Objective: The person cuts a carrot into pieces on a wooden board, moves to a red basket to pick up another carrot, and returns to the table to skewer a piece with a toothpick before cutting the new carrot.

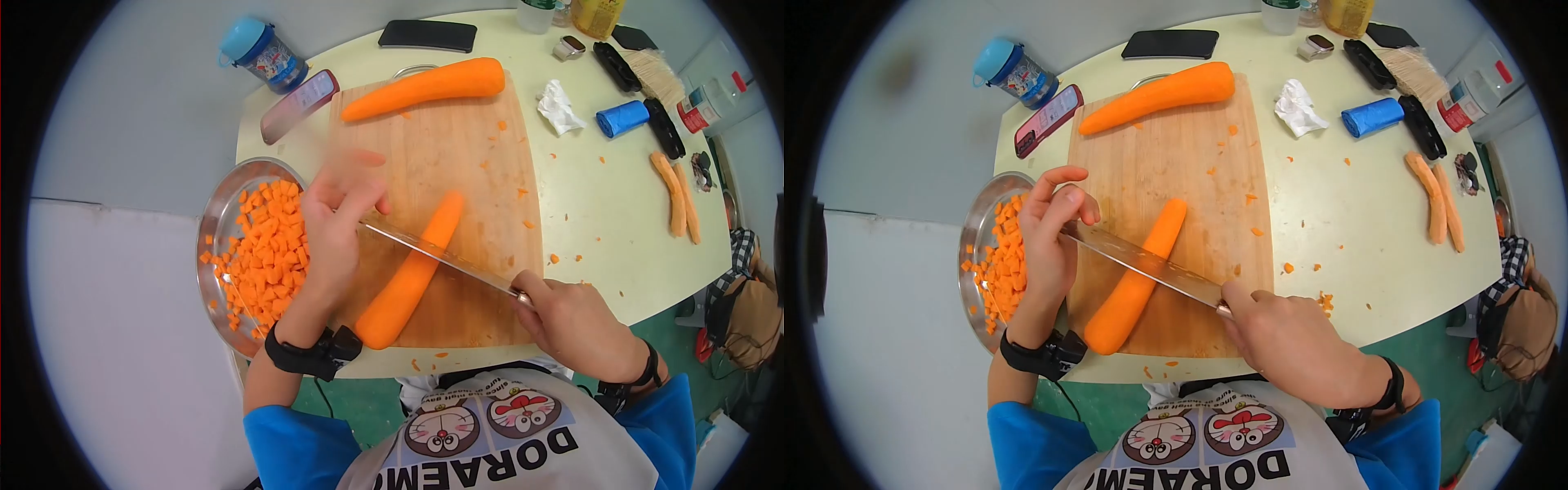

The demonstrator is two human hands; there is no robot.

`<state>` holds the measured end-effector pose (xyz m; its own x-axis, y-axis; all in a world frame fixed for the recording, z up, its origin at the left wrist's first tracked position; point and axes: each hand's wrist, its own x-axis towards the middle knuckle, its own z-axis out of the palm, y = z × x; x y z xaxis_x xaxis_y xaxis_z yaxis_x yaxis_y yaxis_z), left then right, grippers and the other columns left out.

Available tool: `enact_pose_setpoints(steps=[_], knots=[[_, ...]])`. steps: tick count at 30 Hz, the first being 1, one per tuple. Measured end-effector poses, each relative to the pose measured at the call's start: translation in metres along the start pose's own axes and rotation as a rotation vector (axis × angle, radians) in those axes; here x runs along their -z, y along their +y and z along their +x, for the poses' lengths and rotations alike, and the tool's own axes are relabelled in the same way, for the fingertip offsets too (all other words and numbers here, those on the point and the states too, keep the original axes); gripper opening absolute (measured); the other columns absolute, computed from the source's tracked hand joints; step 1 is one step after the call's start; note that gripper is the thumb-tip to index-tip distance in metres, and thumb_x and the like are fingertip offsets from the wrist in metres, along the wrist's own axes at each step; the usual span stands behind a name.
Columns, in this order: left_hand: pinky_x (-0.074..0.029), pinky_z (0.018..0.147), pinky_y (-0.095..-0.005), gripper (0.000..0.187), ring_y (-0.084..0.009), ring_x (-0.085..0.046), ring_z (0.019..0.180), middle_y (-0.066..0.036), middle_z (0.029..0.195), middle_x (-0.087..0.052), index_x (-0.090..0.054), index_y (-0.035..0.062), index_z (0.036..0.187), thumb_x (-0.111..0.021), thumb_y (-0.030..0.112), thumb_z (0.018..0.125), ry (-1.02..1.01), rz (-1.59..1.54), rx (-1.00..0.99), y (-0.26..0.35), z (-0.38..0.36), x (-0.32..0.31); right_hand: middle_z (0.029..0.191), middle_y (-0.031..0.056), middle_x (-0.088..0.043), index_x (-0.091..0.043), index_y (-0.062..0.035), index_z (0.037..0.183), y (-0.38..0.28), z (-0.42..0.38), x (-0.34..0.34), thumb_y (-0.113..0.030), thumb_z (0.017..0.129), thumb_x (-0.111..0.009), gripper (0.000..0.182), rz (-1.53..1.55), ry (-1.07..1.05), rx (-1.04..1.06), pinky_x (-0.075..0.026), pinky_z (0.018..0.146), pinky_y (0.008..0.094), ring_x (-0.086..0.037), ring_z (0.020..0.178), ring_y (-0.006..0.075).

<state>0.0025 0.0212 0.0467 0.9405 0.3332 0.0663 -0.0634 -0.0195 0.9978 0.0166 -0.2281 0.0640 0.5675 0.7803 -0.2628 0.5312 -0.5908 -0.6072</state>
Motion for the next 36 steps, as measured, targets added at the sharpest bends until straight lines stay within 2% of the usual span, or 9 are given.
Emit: enact_pose_setpoints(steps=[4, 6, 10, 12, 16, 18, 30, 32, 36], knots=[[-0.032, 0.056, -0.0200, 0.022, -0.0082, -0.044, 0.058, -0.001, 0.060, -0.047, -0.054, -0.0018, 0.097, -0.050, 0.011, 0.081, 0.011, 0.046, 0.066, 0.002, 0.003, 0.000, 0.058, 0.0139, -0.053, -0.041, -0.0027, 0.087, 0.003, 0.003, 0.002, -0.019, 0.088, -0.048, 0.018, -0.002, -0.001, 0.008, -0.044, 0.045, 0.0403, -0.055, 0.051, 0.0321], [-0.028, 0.054, -0.0197, 0.022, -0.0077, -0.041, 0.055, -0.001, 0.058, -0.045, -0.053, -0.0023, 0.097, -0.047, 0.011, 0.080, -0.083, 0.101, 0.073, 0.000, 0.005, 0.004, 0.057, 0.0134, -0.053, -0.042, -0.0029, 0.087, 0.005, 0.004, 0.003, -0.019, 0.088, -0.047, 0.017, 0.001, -0.004, 0.010, -0.044, 0.045, 0.0402, -0.055, 0.050, 0.0317], [-0.028, 0.054, -0.0195, 0.022, -0.0074, -0.039, 0.054, -0.001, 0.056, -0.044, -0.054, -0.0026, 0.092, -0.043, 0.009, 0.078, -0.059, 0.079, 0.051, -0.002, 0.005, 0.003, 0.055, 0.0130, -0.053, -0.042, -0.0030, 0.087, 0.006, 0.006, 0.000, -0.019, 0.089, -0.047, 0.016, 0.016, 0.005, 0.015, -0.044, 0.045, 0.0403, -0.054, 0.049, 0.0314], [-0.029, 0.051, -0.0215, 0.021, -0.0080, -0.040, 0.052, -0.003, 0.053, -0.045, -0.059, -0.0046, 0.080, -0.043, 0.009, 0.076, -0.048, 0.050, 0.046, -0.004, 0.005, 0.004, 0.055, 0.0129, -0.052, -0.042, -0.0030, 0.087, 0.006, 0.008, 0.000, -0.018, 0.089, -0.047, 0.016, 0.019, 0.005, 0.016, -0.044, 0.045, 0.0404, -0.054, 0.048, 0.0314], [-0.028, 0.054, -0.0208, 0.022, -0.0087, -0.039, 0.054, -0.003, 0.056, -0.045, -0.057, -0.0046, 0.077, -0.040, 0.009, 0.074, -0.093, 0.095, 0.086, -0.004, 0.008, 0.006, 0.058, 0.0161, -0.053, -0.045, -0.0025, 0.089, 0.002, 0.013, 0.007, -0.015, 0.087, -0.049, 0.013, 0.038, -0.062, -0.062, -0.043, 0.047, 0.0404, -0.054, 0.052, 0.0340], [-0.030, 0.050, -0.0223, 0.023, -0.0090, -0.040, 0.052, -0.003, 0.054, -0.044, -0.058, -0.0054, 0.068, -0.041, 0.009, 0.073, -0.071, 0.060, 0.068, -0.006, 0.011, 0.004, 0.062, 0.0184, -0.054, -0.047, -0.0024, 0.091, 0.001, 0.015, 0.009, -0.012, 0.085, -0.051, 0.012, 0.051, -0.107, -0.120, -0.042, 0.050, 0.0399, -0.054, 0.056, 0.0353], [-0.031, 0.054, -0.0227, 0.027, -0.0111, -0.041, 0.054, -0.006, 0.055, -0.047, -0.058, -0.0072, 0.067, -0.037, 0.009, 0.067, -0.118, 0.140, 0.121, -0.013, 0.014, 0.016, 0.061, 0.0195, -0.054, -0.047, -0.0009, 0.090, -0.006, 0.022, 0.012, -0.010, 0.085, -0.051, 0.012, 0.017, -0.133, -0.115, -0.042, 0.051, 0.0410, -0.054, 0.057, 0.0372], [-0.031, 0.054, -0.0227, 0.027, -0.0110, -0.041, 0.054, -0.006, 0.055, -0.047, -0.059, -0.0071, 0.067, -0.037, 0.009, 0.067, -0.115, 0.151, 0.126, -0.013, 0.014, 0.017, 0.052, 0.0170, -0.050, -0.040, -0.0006, 0.085, -0.004, 0.022, 0.007, -0.016, 0.089, -0.047, 0.017, 0.007, -0.092, -0.043, -0.042, 0.045, 0.0425, -0.052, 0.048, 0.0362], [-0.031, 0.053, -0.0230, 0.028, -0.0108, -0.040, 0.053, -0.007, 0.054, -0.048, -0.059, -0.0069, 0.067, -0.036, 0.009, 0.066, -0.121, 0.158, 0.143, -0.012, 0.015, 0.016, 0.052, 0.0170, -0.050, -0.040, -0.0006, 0.085, 0.001, 0.021, 0.002, -0.016, 0.088, -0.047, 0.017, 0.020, -0.084, -0.034, -0.042, 0.045, 0.0426, -0.052, 0.048, 0.0363]])
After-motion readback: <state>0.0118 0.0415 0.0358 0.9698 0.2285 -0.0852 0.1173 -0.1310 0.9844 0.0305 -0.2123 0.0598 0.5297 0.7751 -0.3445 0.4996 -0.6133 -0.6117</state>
